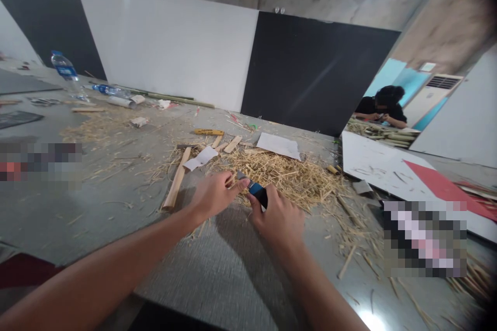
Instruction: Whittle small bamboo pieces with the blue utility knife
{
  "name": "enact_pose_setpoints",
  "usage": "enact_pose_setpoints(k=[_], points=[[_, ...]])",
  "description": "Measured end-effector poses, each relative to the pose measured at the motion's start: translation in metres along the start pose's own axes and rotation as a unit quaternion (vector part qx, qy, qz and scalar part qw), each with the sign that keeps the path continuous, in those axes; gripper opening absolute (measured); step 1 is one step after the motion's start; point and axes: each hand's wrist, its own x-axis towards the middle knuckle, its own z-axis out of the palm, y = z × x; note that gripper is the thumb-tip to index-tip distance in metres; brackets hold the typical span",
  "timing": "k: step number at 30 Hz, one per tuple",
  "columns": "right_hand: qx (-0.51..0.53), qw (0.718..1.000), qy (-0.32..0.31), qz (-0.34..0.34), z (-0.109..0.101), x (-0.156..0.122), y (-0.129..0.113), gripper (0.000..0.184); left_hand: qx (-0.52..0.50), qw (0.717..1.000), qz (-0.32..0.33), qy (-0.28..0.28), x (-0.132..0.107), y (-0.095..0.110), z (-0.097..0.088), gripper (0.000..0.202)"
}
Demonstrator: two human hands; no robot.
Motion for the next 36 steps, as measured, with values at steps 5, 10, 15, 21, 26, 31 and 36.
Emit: enact_pose_setpoints(k=[5, 10, 15, 21, 26, 31, 36], points=[[0.000, 0.998, 0.002, 0.063, 0.002, 0.008, 0.011, 0.039, -0.006, 1.000, -0.023, -0.011, 0.001, -0.003, 0.000, 0.047], [-0.001, 0.997, 0.016, 0.072, 0.001, 0.017, 0.041, 0.038, -0.063, 0.998, -0.012, -0.004, 0.002, -0.003, -0.008, 0.042], [0.054, 0.998, 0.011, -0.025, 0.003, 0.010, 0.037, 0.037, -0.129, 0.989, 0.037, -0.061, 0.001, 0.001, -0.014, 0.029], [0.067, 0.993, -0.011, -0.092, 0.004, 0.005, 0.031, 0.040, -0.148, 0.975, 0.118, -0.115, 0.000, 0.000, -0.014, 0.018], [0.080, 0.988, -0.045, -0.123, 0.005, 0.007, 0.039, 0.044, -0.185, 0.966, 0.127, -0.133, -0.001, 0.001, -0.016, 0.012], [0.096, 0.984, -0.048, -0.143, 0.006, 0.007, 0.038, 0.043, -0.282, 0.931, 0.095, -0.214, -0.005, 0.002, -0.022, 0.017], [0.106, 0.980, -0.044, -0.162, 0.007, 0.006, 0.038, 0.041, -0.273, 0.937, 0.074, -0.205, -0.006, -0.001, -0.019, 0.027]])
